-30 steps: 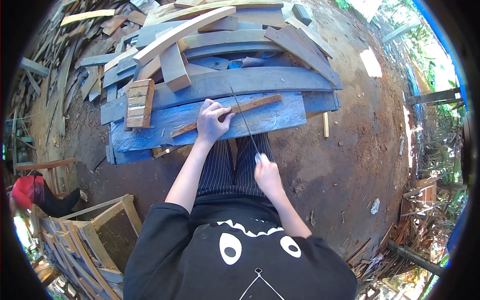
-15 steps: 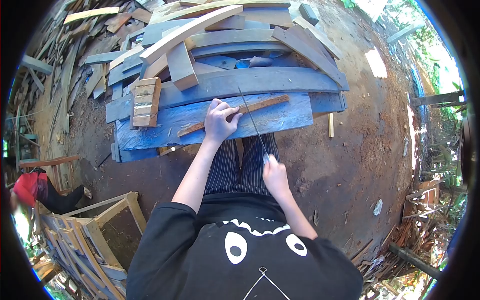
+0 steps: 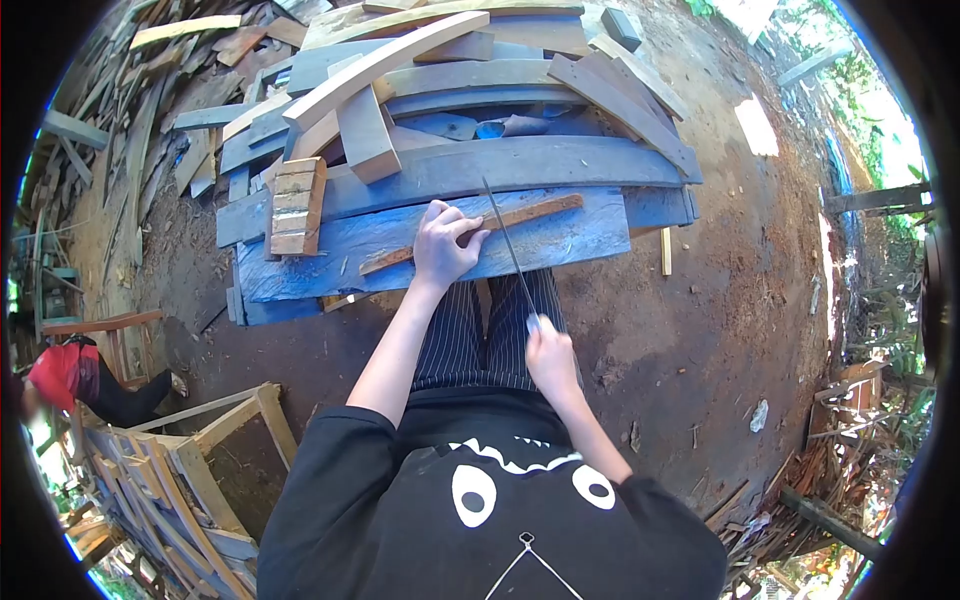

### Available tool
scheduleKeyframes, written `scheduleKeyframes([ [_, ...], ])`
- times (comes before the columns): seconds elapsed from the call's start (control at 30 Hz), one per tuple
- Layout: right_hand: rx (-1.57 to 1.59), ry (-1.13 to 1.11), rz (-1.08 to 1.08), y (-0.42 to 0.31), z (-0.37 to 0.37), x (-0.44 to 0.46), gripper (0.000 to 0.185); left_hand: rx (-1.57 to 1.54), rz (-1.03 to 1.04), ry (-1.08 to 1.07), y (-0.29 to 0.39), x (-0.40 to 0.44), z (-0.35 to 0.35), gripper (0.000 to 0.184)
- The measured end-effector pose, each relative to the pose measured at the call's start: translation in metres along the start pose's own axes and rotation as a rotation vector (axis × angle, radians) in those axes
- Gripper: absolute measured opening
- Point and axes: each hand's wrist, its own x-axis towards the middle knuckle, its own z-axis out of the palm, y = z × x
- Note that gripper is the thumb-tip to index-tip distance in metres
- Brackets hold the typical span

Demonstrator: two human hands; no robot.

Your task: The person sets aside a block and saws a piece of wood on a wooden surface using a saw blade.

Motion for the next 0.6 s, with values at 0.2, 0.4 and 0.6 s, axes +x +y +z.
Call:
scheduleKeyframes([
  [0.2, 0.023, 0.045, -0.030, -0.006, 0.015, 0.031, 0.013, 0.038, -0.001, -0.010, 0.000, -0.001, -0.001, 0.016],
  [0.4, 0.005, -0.045, 0.087, -0.006, -0.014, -0.023, 0.011, 0.029, -0.002, -0.006, 0.000, -0.001, -0.001, 0.017],
  [0.6, -0.041, 0.033, -0.011, -0.014, 0.017, 0.049, 0.011, 0.004, -0.011, -0.008, -0.002, -0.002, 0.001, 0.015],
])
